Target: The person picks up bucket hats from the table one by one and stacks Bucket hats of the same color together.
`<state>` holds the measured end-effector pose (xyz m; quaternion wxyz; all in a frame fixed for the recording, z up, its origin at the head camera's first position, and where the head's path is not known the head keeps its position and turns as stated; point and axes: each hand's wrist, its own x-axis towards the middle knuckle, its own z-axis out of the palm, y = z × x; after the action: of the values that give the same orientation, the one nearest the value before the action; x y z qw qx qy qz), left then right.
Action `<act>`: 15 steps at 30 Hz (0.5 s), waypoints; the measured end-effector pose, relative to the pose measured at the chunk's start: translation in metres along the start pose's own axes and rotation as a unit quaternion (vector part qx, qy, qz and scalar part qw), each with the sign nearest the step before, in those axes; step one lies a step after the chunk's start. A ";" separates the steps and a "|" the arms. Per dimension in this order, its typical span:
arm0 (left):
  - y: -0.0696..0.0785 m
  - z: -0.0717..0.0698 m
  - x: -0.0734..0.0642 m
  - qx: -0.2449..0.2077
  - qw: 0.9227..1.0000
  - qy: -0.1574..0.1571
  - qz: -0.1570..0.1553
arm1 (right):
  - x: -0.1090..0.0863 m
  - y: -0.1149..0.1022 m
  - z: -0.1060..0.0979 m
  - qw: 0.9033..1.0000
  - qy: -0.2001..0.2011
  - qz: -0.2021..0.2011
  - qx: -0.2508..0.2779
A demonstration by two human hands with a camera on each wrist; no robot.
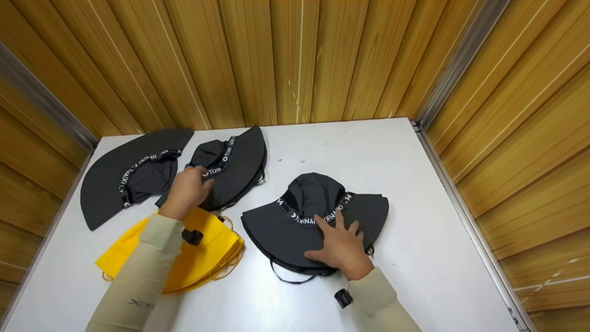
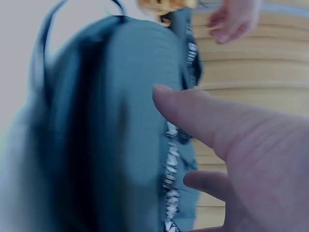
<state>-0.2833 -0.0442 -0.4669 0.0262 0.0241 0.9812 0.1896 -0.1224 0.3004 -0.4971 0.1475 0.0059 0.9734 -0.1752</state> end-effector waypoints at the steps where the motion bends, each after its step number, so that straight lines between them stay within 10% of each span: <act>1: -0.008 -0.004 0.005 -0.001 1.000 0.001 -0.009 | 0.001 -0.001 0.004 1.000 -0.005 0.003 -0.006; 15: -0.090 -0.016 0.033 -0.045 0.972 -0.189 -0.134 | 0.010 -0.002 0.019 0.999 0.001 0.021 -0.027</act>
<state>-0.3207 -0.1322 -0.4870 0.2372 -0.0735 0.9434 0.2199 -0.1264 0.2915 -0.5166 0.1504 0.0229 0.9776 -0.1456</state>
